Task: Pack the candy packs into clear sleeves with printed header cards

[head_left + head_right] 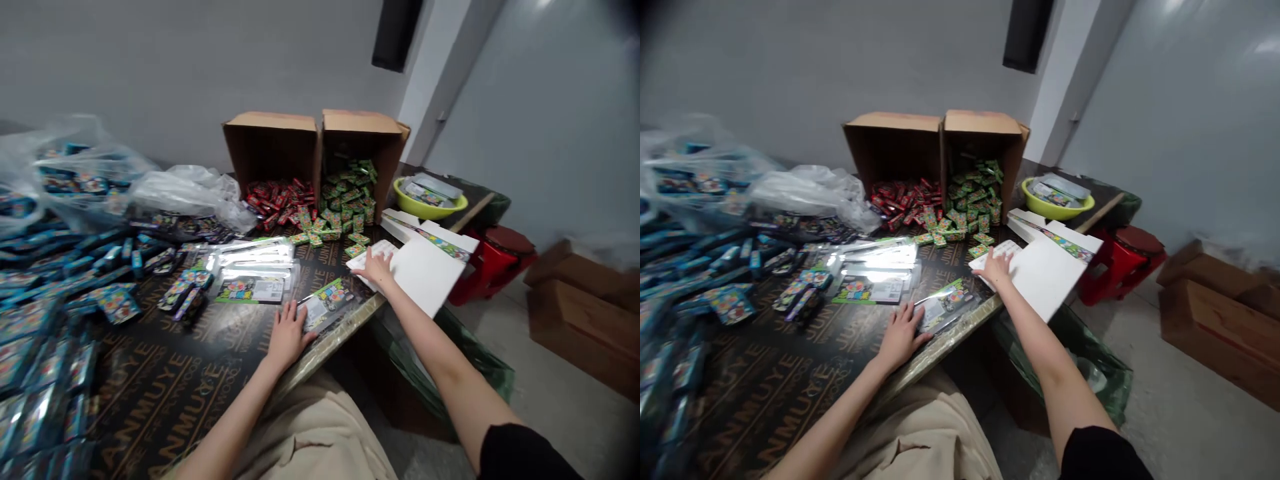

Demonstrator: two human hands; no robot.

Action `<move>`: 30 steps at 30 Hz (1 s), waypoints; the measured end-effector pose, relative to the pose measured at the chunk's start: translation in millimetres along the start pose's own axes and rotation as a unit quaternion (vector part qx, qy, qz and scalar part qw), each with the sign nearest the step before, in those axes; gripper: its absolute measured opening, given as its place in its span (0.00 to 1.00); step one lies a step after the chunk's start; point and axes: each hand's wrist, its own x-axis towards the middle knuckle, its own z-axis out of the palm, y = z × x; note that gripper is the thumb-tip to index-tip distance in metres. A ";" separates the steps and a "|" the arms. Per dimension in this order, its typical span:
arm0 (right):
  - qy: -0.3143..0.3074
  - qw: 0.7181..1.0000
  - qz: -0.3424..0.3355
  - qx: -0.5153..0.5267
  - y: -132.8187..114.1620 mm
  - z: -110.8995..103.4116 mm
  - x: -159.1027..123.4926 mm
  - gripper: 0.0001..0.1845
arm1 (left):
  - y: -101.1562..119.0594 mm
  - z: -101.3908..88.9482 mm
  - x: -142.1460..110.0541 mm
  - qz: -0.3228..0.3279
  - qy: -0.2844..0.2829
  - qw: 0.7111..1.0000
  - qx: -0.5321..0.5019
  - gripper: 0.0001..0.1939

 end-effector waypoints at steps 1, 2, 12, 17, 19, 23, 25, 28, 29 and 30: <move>-0.018 1.000 0.007 -0.015 -6.6 4.4 4.6 0.49 | 3.0 0.4 -1.5 -0.006 0.004 1.000 -0.003 0.33; -0.023 0.999 0.004 -0.026 -11.9 8.6 6.5 0.46 | 5.3 1.0 -2.8 -0.011 0.007 1.000 -0.008 0.33; 0.031 0.995 -0.085 -0.034 -17.2 9.1 -19.0 0.18 | -21.4 -34.1 -2.1 0.006 -0.070 0.971 -0.228 0.36; 0.123 0.989 -0.085 -0.010 -38.2 -10.0 -39.9 0.20 | -31.5 -66.9 -6.2 -0.050 0.010 0.904 -0.423 0.28; 0.203 0.961 -0.181 0.052 -69.6 -18.7 -72.3 0.20 | -28.8 -74.4 -9.9 -0.107 0.035 0.792 -0.600 0.29; 0.151 0.828 -0.517 0.156 -138.5 -35.6 -142.0 0.20 | -30.4 -83.6 -25.1 -0.189 0.095 0.556 -0.804 0.26; 0.108 0.805 -0.540 0.220 -157.2 -41.2 -155.7 0.26 | -40.1 -87.5 -38.6 -0.221 0.154 0.518 -0.812 0.24; 0.038 0.823 -0.402 0.399 -164.1 -41.3 -150.2 0.36 | -58.6 -93.6 -61.7 -0.267 0.195 0.511 -0.794 0.25; -0.019 0.808 -0.354 0.470 -164.5 -39.4 -146.3 0.37 | -63.4 -95.4 -68.5 -0.275 0.194 0.517 -0.787 0.25; -0.093 0.774 -0.322 0.537 -165.2 -37.1 -143.2 0.38 | -66.9 -97.0 -74.1 -0.277 0.190 0.527 -0.781 0.26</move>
